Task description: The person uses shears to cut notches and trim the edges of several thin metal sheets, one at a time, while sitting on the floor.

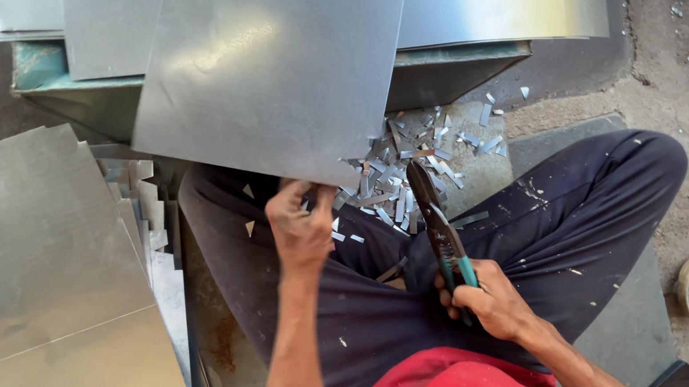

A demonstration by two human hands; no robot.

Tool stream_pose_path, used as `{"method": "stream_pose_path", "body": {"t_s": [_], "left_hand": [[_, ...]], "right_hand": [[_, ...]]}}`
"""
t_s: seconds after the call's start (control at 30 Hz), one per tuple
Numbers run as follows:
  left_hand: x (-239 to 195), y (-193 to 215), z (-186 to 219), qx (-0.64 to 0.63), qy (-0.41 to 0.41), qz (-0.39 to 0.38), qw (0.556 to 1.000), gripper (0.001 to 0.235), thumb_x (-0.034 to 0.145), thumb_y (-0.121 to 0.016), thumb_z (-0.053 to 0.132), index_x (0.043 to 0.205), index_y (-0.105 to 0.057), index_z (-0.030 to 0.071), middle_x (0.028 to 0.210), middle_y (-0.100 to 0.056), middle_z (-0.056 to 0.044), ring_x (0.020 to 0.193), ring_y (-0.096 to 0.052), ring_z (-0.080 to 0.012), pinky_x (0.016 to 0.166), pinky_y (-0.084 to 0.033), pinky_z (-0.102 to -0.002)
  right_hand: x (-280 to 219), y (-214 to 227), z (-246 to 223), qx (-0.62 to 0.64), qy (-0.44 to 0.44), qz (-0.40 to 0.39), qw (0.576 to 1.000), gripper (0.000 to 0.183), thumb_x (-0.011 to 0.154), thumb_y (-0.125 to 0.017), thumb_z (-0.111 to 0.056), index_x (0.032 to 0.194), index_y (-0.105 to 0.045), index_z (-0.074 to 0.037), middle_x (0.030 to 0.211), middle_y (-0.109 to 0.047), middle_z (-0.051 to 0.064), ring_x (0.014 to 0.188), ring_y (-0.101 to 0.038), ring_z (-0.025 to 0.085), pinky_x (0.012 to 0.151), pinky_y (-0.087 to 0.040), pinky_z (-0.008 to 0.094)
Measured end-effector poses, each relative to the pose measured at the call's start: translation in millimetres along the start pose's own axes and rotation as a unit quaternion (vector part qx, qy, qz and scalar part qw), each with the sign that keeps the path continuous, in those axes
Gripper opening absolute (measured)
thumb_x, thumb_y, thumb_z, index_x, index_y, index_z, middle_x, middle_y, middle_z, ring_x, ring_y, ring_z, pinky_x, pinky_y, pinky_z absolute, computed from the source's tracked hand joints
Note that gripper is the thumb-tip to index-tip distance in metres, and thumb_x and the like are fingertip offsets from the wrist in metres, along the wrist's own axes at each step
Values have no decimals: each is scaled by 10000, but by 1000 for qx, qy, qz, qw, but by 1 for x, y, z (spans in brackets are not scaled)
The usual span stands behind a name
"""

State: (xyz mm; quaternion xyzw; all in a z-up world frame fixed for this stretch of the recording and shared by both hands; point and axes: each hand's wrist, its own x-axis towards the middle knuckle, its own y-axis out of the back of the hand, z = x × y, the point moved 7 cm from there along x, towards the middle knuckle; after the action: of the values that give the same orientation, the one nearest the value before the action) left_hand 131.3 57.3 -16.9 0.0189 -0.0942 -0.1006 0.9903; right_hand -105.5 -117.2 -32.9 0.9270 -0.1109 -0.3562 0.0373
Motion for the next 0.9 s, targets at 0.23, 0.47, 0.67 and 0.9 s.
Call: {"method": "stream_pose_path", "body": {"t_s": [0.23,0.47,0.67,0.9], "left_hand": [[3,-32,-1,-325,260,-97,904,145,1009,-670,61,1001,-747,-61,940,-767,-189,826,-747,-270,736,-582,-362],[-34,-141,19,-354,341,-224,842,319,1016,-596,141,1117,-704,-142,1119,-746,-228,1049,-734,-306,920,-575,-405],[-38,-147,19,-348,350,-244,835,342,1034,-560,158,1124,-695,-143,1149,-750,-218,1078,-743,-299,929,-579,-386],[-36,-141,16,-301,325,-225,868,306,1022,-610,138,1137,-722,-123,1102,-764,-197,1024,-738,-267,933,-575,-374]], "right_hand": [[-20,8,-2,27,11,71,997,241,727,-499,-90,889,-627,35,728,-640,86,643,-605,168,595,-508,317],[-35,17,-24,121,-58,49,990,540,640,-508,-149,1154,-591,-3,915,-638,94,737,-551,170,649,-482,307],[-36,25,-46,66,-16,82,994,494,678,-502,-136,1149,-574,-6,914,-633,98,844,-604,172,730,-524,312],[-27,30,-27,-8,-15,121,993,279,702,-504,-129,937,-583,1,750,-613,101,683,-591,197,637,-495,339]]}}
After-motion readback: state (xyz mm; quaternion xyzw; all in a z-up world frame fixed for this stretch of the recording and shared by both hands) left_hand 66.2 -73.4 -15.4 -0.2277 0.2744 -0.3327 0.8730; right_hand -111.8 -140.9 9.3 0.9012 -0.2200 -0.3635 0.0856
